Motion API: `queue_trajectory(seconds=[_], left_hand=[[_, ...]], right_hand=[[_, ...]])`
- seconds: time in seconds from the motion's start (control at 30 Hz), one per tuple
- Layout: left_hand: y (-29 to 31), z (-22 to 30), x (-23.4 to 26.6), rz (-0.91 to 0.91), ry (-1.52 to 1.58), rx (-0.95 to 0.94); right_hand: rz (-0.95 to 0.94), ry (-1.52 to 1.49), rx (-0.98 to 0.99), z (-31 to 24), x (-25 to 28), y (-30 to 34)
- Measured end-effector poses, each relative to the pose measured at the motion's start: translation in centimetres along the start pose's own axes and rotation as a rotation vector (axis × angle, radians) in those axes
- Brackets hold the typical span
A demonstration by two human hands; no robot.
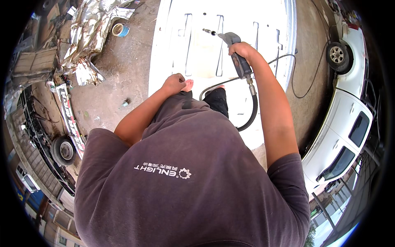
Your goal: The person uses a high-pressure water spray gun to clean the surface of a white car hood. The person systematically sprays water across the hood, moving the nozzle back and forth to rinse the surface.
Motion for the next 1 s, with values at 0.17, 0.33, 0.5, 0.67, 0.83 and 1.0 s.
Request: queue_trajectory(seconds=[0.17, 0.33, 0.5, 0.67, 0.83, 1.0], left_hand=[[-0.2, 0.2, 0.1, 0.004, 0.007, -0.020], [-0.1, -0.1, 0.2, 0.019, -0.011, -0.011], [-0.1, -0.5, -0.1, 0.008, 0.007, -0.024], [0.3, 0.1, 0.2, 0.026, -0.012, -0.030], [0.2, -0.8, 0.1, 0.024, -0.003, -0.004], [0.4, -0.5, 0.0, 0.011, -0.001, 0.007]], right_hand=[[0.028, 0.003, -0.014, 0.5, 0.3, -0.2], [0.029, 0.015, -0.014, 0.3, 0.5, -0.2], [0.016, 0.023, -0.010, -0.4, 0.1, 0.8], [0.025, 0.020, 0.009, -0.3, 0.1, 0.2], [0.005, 0.018, 0.001, -0.5, -0.4, 0.5], [0.002, 0.009, 0.001, 0.1, 0.0, 0.1]])
Point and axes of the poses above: each hand's wrist, its own y-axis away from the middle knuckle, its own x-axis out of the back of the hand, z = x × y, the point moved 10 cm from there along -y, towards the middle knuckle, and after that the axes turned 13 degrees about -y, right-handed, at the moved point
